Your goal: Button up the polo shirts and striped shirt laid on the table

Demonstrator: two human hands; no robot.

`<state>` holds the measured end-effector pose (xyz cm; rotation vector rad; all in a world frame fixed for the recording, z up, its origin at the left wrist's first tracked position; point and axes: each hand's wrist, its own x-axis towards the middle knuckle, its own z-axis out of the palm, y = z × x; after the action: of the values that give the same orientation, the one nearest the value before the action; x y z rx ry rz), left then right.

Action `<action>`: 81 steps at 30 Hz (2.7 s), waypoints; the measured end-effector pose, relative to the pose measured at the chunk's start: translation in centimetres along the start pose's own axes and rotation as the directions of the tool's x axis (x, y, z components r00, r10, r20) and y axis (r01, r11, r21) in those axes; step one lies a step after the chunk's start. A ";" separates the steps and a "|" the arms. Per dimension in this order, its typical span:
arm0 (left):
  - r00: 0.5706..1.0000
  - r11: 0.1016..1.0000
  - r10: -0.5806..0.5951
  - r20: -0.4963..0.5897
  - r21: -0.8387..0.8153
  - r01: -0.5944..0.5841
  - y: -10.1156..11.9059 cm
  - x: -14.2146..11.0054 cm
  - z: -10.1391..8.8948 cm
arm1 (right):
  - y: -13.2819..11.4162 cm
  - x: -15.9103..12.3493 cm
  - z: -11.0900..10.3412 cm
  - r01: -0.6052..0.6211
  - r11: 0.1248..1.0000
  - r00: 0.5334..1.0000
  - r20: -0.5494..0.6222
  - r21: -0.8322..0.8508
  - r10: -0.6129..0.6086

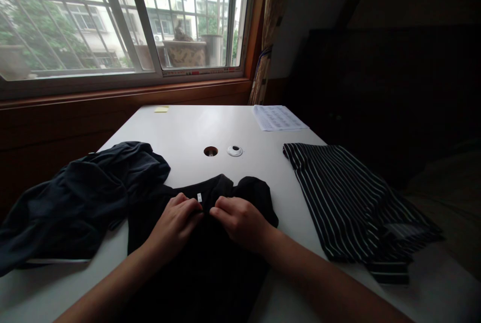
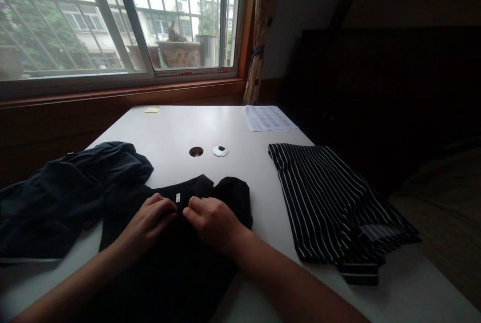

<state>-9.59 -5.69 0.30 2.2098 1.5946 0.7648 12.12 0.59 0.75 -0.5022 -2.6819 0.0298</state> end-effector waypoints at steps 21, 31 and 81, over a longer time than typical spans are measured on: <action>0.965 0.960 0.261 0.004 0.108 -0.260 0.2 -0.2 0.3 | -0.3 -0.3 0.1 0.053 0.999 0.995 -0.080 -0.006 -0.054; 0.942 0.952 0.282 -0.182 -0.072 -0.299 1.5 -0.4 0.1 | -0.3 -0.6 -0.4 0.087 0.996 0.951 -0.300 0.037 -0.072; 0.821 0.881 0.467 -0.328 0.093 -0.464 0.9 -0.9 -0.3 | -0.3 -0.2 0.6 0.013 0.844 0.892 -0.388 0.536 0.232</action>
<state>-9.30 -6.87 0.80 2.6245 1.1787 1.3449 11.91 0.29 0.14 -0.4215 -2.0670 0.6023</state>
